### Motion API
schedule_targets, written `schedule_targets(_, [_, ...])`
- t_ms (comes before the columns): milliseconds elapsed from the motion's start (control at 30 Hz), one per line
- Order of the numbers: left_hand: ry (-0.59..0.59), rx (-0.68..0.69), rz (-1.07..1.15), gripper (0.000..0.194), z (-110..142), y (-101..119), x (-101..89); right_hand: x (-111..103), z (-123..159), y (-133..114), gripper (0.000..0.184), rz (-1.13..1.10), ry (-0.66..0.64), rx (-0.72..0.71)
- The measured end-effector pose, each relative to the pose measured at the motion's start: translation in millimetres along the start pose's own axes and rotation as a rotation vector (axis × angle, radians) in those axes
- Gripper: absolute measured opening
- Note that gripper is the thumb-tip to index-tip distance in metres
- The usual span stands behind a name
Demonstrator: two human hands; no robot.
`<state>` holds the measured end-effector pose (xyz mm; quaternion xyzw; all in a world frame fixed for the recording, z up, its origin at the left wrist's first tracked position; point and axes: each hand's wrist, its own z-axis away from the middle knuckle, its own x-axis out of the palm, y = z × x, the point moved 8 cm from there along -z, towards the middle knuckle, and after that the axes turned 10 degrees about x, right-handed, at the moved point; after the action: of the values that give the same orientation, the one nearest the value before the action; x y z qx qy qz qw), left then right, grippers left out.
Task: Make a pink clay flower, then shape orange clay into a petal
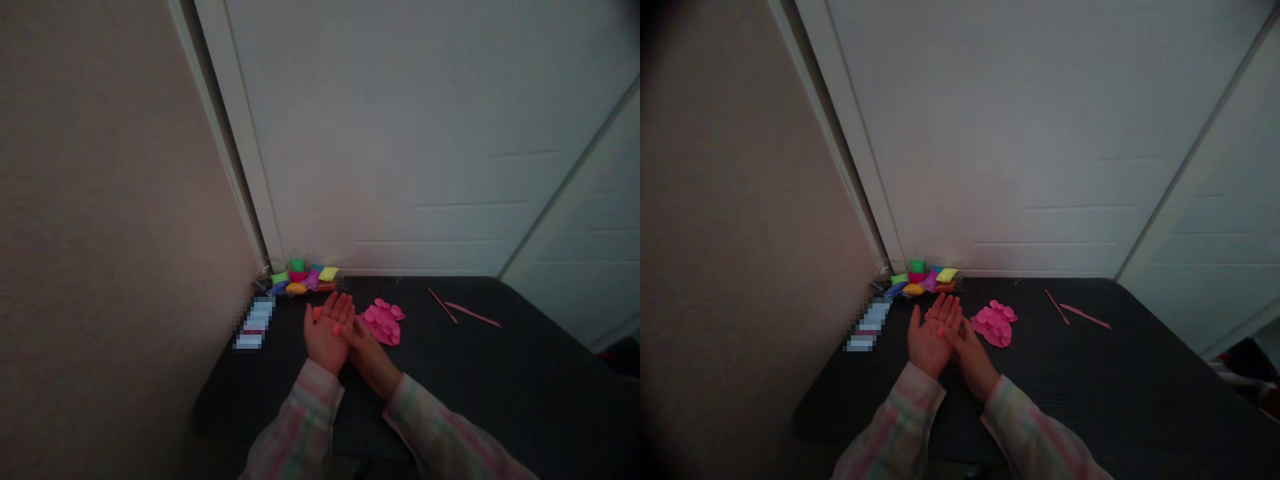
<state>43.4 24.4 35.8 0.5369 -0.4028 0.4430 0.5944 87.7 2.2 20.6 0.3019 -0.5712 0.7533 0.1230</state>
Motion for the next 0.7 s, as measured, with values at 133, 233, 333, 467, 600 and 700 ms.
schedule_targets(133, [-0.066, 0.007, -0.067, 0.047, -17.7, -4.1, 2.3, 0.9, -17.0, 12.2, 0.031, -0.1, -0.087, 0.042])
schedule_targets(233, [-0.045, -0.009, -0.108, 0.048, -24.9, -8.7, -9.8, -7.7, -24.9, 14.5, 0.03, -0.079, -0.076, 0.006])
schedule_targets(333, [-0.038, -0.021, -0.119, 0.048, -26.6, -11.6, -18.3, -13.0, -27.4, 17.5, 0.029, -0.074, -0.061, 0.021])
schedule_targets(467, [-0.037, -0.032, -0.118, 0.047, -26.5, -12.8, -19.9, -16.5, -27.1, 19.7, 0.028, -0.082, -0.014, 0.06])
schedule_targets(600, [-0.013, -0.032, -0.112, 0.047, -26.9, -12.7, -20.0, -18.7, -28.2, 20.8, 0.028, -0.075, 0.011, 0.065])
schedule_targets(700, [0.007, 0.007, -0.147, 0.047, -27.0, -11.2, -21.2, -23.5, -29.1, 21.4, 0.027, -0.06, 0.049, 0.045])
